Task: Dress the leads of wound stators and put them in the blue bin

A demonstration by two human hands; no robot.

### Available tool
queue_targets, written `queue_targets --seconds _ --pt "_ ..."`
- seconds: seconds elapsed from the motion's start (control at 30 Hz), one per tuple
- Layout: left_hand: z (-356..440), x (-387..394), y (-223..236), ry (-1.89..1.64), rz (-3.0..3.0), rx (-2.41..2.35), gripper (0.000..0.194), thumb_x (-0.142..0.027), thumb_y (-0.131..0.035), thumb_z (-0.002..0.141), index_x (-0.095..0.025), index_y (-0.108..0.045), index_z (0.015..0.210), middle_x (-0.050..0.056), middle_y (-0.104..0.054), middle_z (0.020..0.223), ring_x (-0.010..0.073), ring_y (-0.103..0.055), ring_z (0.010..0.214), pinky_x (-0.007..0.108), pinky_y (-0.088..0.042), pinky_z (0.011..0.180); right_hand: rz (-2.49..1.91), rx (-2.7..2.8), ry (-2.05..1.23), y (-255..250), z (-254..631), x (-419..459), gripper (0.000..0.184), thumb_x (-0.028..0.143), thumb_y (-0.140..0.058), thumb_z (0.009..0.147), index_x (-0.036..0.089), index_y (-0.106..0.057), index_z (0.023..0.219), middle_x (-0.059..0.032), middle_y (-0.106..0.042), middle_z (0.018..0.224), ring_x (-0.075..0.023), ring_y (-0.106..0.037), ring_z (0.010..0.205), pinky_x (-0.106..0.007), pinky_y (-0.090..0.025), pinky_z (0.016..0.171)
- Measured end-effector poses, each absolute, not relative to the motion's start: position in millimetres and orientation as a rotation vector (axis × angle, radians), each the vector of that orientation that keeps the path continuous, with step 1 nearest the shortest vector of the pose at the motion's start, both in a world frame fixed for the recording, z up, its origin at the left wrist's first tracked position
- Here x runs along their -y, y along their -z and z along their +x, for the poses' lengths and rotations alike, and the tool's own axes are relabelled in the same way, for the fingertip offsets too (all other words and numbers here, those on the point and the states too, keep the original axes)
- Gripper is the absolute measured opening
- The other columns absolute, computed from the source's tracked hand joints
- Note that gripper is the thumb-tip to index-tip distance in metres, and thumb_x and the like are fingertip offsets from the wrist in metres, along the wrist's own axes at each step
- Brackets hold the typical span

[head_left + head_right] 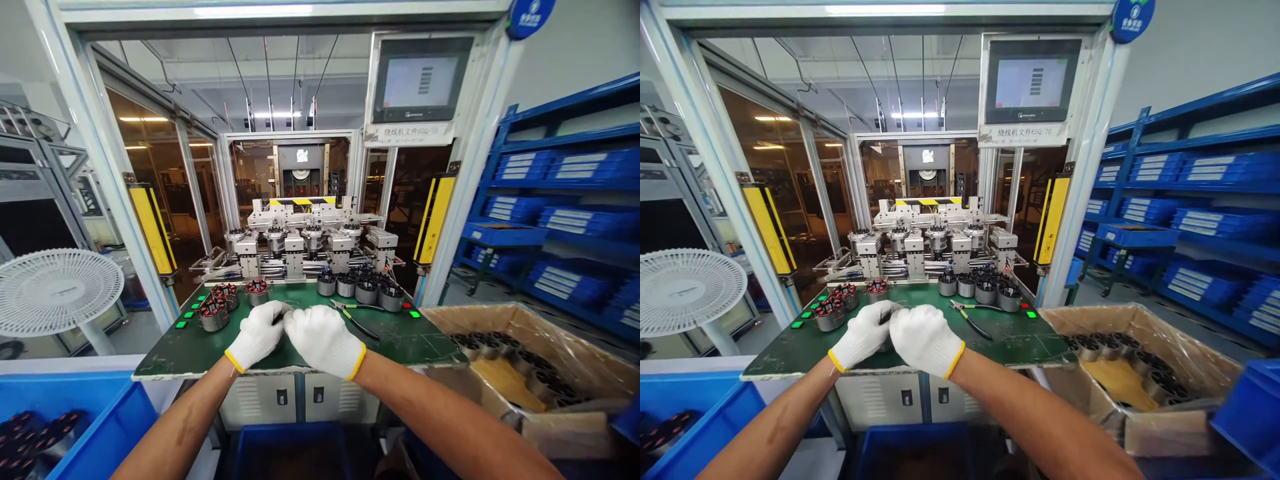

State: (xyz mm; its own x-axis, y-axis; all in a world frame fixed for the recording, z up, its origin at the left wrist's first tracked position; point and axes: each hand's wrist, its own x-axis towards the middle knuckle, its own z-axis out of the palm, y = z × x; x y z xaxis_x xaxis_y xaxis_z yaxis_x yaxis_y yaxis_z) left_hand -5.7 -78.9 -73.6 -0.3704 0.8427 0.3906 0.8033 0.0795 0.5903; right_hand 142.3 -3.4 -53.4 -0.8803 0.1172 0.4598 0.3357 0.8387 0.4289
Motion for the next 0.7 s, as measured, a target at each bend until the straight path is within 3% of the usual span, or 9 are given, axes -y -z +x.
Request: queue_targets --seconds 0.1,0.23,0.33,0.43,0.53,0.6,0.7 --pt "-6 78 76 -1.153 1.713 -2.333 0.016 -0.023 -0.053 0.080 -0.021 -0.068 0.087 0.001 -0.072 0.090 0.0182 -0.063 0.083 0.027 -0.047 0.070 -0.494 2.598 0.514 49 127 -13 0.026 0.022 -0.031 0.095 0.018 -0.057 0.094 -0.0092 -0.062 0.084 -0.0257 -0.062 0.075 -0.032 -0.039 0.060" --pt "-8 77 77 -1.263 1.742 -2.207 0.017 -0.022 -0.055 0.079 -0.021 -0.068 0.090 0.000 -0.072 0.095 0.0173 -0.064 0.090 0.026 -0.047 0.078 -0.667 2.648 0.311 59 118 -22 0.026 0.031 -0.043 0.091 0.018 -0.064 0.083 -0.0079 -0.068 0.081 -0.0240 -0.064 0.077 -0.031 -0.040 0.064" --pt "-7 76 76 -1.296 1.754 -2.152 0.018 -0.018 -0.053 0.079 -0.020 -0.069 0.087 0.001 -0.072 0.094 0.0162 -0.064 0.089 0.025 -0.047 0.079 -0.516 2.755 0.257 64 123 -16 0.024 0.031 -0.049 0.086 0.018 -0.065 0.074 -0.0066 -0.068 0.072 -0.0215 -0.064 0.072 -0.029 -0.038 0.062" --pt "-5 76 75 -1.283 1.745 -2.181 0.019 -0.017 -0.052 0.078 -0.020 -0.069 0.087 0.000 -0.072 0.092 0.0156 -0.064 0.086 0.024 -0.047 0.078 -0.386 2.745 0.074 51 124 -18 0.029 0.030 -0.044 0.090 0.019 -0.066 0.076 -0.0042 -0.069 0.077 -0.0162 -0.063 0.073 -0.025 -0.037 0.063" --pt "-4 77 75 -1.262 1.703 -2.259 0.018 -0.021 -0.055 0.079 -0.022 -0.069 0.090 0.000 -0.072 0.095 0.0166 -0.064 0.088 0.025 -0.047 0.077 -0.625 2.656 0.053 40 120 -27 0.030 0.026 -0.039 0.092 0.017 -0.067 0.084 -0.0078 -0.069 0.085 -0.0173 -0.063 0.080 -0.025 -0.039 0.066" --pt "-4 78 76 -1.258 1.689 -2.265 0.018 -0.023 -0.056 0.079 -0.023 -0.069 0.091 -0.001 -0.072 0.098 0.0169 -0.064 0.091 0.026 -0.048 0.080 -0.686 2.728 0.034 43 120 -30 0.025 0.025 -0.045 0.086 0.015 -0.066 0.076 -0.0090 -0.068 0.078 -0.0191 -0.063 0.075 -0.026 -0.040 0.063" --pt "-5 77 77 -1.242 1.728 -2.247 0.019 -0.022 -0.054 0.079 -0.023 -0.069 0.091 -0.001 -0.072 0.098 0.0169 -0.064 0.093 0.026 -0.048 0.081 -0.432 2.791 -0.564 53 129 -37 0.020 0.028 -0.053 0.078 0.016 -0.065 0.067 -0.0027 -0.063 0.062 -0.0150 -0.058 0.059 -0.024 -0.040 0.054"
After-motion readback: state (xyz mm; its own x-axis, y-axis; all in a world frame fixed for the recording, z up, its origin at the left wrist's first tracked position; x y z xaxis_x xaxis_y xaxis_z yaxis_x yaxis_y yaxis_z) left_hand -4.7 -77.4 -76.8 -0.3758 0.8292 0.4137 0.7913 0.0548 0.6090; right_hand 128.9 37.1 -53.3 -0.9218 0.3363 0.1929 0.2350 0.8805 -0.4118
